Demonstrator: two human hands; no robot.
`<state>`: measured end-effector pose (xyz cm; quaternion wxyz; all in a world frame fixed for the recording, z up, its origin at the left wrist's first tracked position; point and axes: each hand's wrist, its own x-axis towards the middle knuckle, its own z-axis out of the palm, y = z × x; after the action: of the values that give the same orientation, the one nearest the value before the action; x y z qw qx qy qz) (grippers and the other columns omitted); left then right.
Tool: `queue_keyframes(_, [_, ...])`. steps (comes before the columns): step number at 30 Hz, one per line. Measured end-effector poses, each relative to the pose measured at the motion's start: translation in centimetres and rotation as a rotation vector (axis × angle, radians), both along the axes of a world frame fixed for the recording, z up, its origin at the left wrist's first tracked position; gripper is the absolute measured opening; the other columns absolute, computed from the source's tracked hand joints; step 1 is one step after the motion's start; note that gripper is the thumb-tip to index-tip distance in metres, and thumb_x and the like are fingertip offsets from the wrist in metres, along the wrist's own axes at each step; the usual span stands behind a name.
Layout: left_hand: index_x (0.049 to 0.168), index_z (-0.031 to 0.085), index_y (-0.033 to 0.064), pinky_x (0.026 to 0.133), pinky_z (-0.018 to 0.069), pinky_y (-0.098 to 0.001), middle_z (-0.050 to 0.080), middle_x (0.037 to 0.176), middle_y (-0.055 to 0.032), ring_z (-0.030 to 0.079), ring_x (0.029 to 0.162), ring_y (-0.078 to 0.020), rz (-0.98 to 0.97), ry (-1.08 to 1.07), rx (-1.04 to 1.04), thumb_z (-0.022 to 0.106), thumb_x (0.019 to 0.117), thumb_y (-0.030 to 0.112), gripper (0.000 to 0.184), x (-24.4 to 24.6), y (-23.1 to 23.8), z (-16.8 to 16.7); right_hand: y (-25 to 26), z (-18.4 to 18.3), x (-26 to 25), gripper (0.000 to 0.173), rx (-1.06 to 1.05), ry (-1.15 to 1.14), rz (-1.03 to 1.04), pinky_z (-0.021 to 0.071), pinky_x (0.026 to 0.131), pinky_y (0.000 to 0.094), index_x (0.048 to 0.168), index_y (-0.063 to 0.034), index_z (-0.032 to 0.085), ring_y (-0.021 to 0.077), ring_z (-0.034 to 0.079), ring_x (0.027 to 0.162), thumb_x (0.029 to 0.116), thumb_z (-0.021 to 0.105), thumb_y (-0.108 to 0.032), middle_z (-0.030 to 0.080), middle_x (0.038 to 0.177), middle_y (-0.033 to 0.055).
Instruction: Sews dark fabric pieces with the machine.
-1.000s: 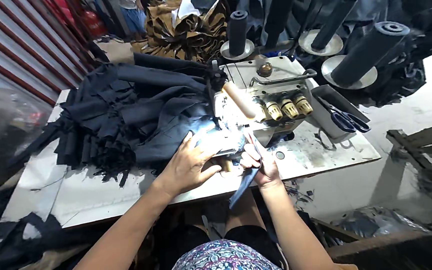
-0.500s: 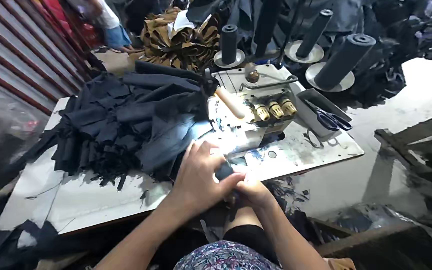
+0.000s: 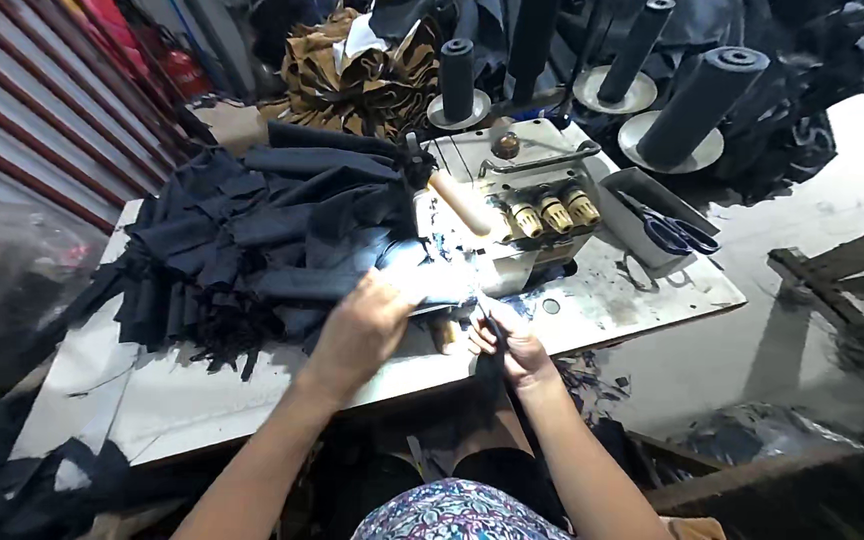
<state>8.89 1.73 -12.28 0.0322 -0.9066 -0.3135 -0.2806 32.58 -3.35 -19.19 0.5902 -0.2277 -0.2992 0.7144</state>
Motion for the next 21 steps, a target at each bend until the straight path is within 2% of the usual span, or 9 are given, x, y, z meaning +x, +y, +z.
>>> queue_keyframes(2, [0.124, 0.072, 0.0057, 0.111, 0.0455, -0.0524, 0.072, 0.125, -0.0126, 0.066, 0.121, -0.031, -0.067, 0.033, -0.041, 0.054, 0.1012, 0.02, 0.033, 0.7, -0.5, -2.0, 0.2, -0.4, 0.8, 0.032, 0.038, 0.103, 0.006, 0.051, 0.057, 0.0178, 0.086, -0.0161, 0.067, 0.0011, 0.055, 0.052, 0.1056, 0.045, -0.027, 0.056, 0.059, -0.009])
queue_keyframes(5, [0.131, 0.069, 0.0075, 0.115, 0.0412, -0.0552, 0.067, 0.135, -0.0109, 0.06, 0.131, -0.0305, -0.019, 0.1, -0.071, 0.052, 0.1028, 0.032, 0.041, 0.5, -0.9, -1.9, 0.7, -0.4, 1.9, 0.024, 0.04, 0.299, -0.025, 0.0534, 0.058, 0.0201, 0.096, -0.0129, 0.069, 0.0036, 0.057, 0.053, 0.105, 0.052, -0.028, 0.056, 0.061, -0.007])
queue_keyframes(7, [0.127, 0.07, 0.0077, 0.113, 0.0409, -0.0594, 0.067, 0.134, -0.0123, 0.057, 0.134, -0.0338, 0.023, 0.112, -0.052, 0.054, 0.1015, 0.037, 0.043, 1.0, -1.2, -2.0, 1.1, -0.4, 1.9, 0.028, 0.033, 0.336, -0.044, 0.0529, 0.058, 0.0202, 0.099, -0.0139, 0.068, 0.0041, 0.057, 0.054, 0.1071, 0.045, -0.027, 0.056, 0.063, -0.0064])
queue_keyframes(11, [0.133, 0.068, 0.0133, 0.114, 0.0396, -0.0589, 0.063, 0.141, -0.0088, 0.051, 0.14, -0.0317, 0.095, 0.115, -0.097, 0.055, 0.1001, 0.04, 0.044, 2.2, -1.4, -1.4, 1.7, 0.3, 0.4, 0.043, -0.024, 0.418, -0.136, 0.0528, 0.055, 0.0186, 0.094, -0.0113, 0.066, 0.0049, 0.059, 0.052, 0.1106, 0.031, -0.029, 0.057, 0.058, -0.004])
queue_keyframes(15, [0.132, 0.069, 0.0146, 0.115, 0.0383, -0.0579, 0.063, 0.142, -0.0067, 0.05, 0.141, -0.0306, 0.07, 0.108, -0.161, 0.054, 0.1008, 0.039, 0.043, 2.3, 0.2, -0.6, 1.8, 1.1, -0.2, 0.047, -0.058, 0.366, -0.22, 0.0533, 0.054, 0.0191, 0.09, -0.0105, 0.065, 0.0053, 0.058, 0.049, 0.1117, 0.026, -0.026, 0.055, 0.055, -0.004])
queue_keyframes(17, [0.138, 0.066, 0.0166, 0.117, 0.0347, -0.0581, 0.06, 0.146, -0.0051, 0.047, 0.144, -0.0292, 0.043, 0.129, -0.175, 0.044, 0.105, 0.043, 0.047, 2.3, 1.4, -0.1, 1.7, 0.8, -0.1, 0.044, -0.039, 0.299, -0.217, 0.0539, 0.055, 0.02, 0.091, -0.0117, 0.064, 0.0054, 0.058, 0.049, 0.1114, 0.027, -0.025, 0.054, 0.055, -0.0044])
queue_keyframes(19, [0.139, 0.065, 0.0197, 0.119, 0.0319, -0.0593, 0.06, 0.147, -0.0029, 0.046, 0.145, -0.0273, -0.009, 0.131, -0.17, 0.039, 0.1073, 0.042, 0.046, 2.1, 2.4, 0.2, 1.2, 0.8, -0.5, 0.039, -0.037, 0.149, -0.214, 0.0537, 0.055, 0.0196, 0.094, -0.0124, 0.06, 0.0046, 0.056, 0.049, 0.1114, 0.027, -0.024, 0.053, 0.056, -0.0049])
queue_keyframes(21, [0.141, 0.064, 0.0195, 0.122, 0.0264, -0.0598, 0.054, 0.153, -0.0042, 0.039, 0.15, -0.0294, 0.012, 0.12, -0.261, 0.035, 0.1075, 0.047, 0.052, 1.9, 1.9, 1.0, 0.1, 1.5, -1.6, 0.036, -0.024, -0.092, -0.199, 0.0504, 0.054, 0.0185, 0.089, -0.0129, 0.057, 0.0032, 0.054, 0.05, 0.1087, 0.027, -0.02, 0.054, 0.057, -0.0057])
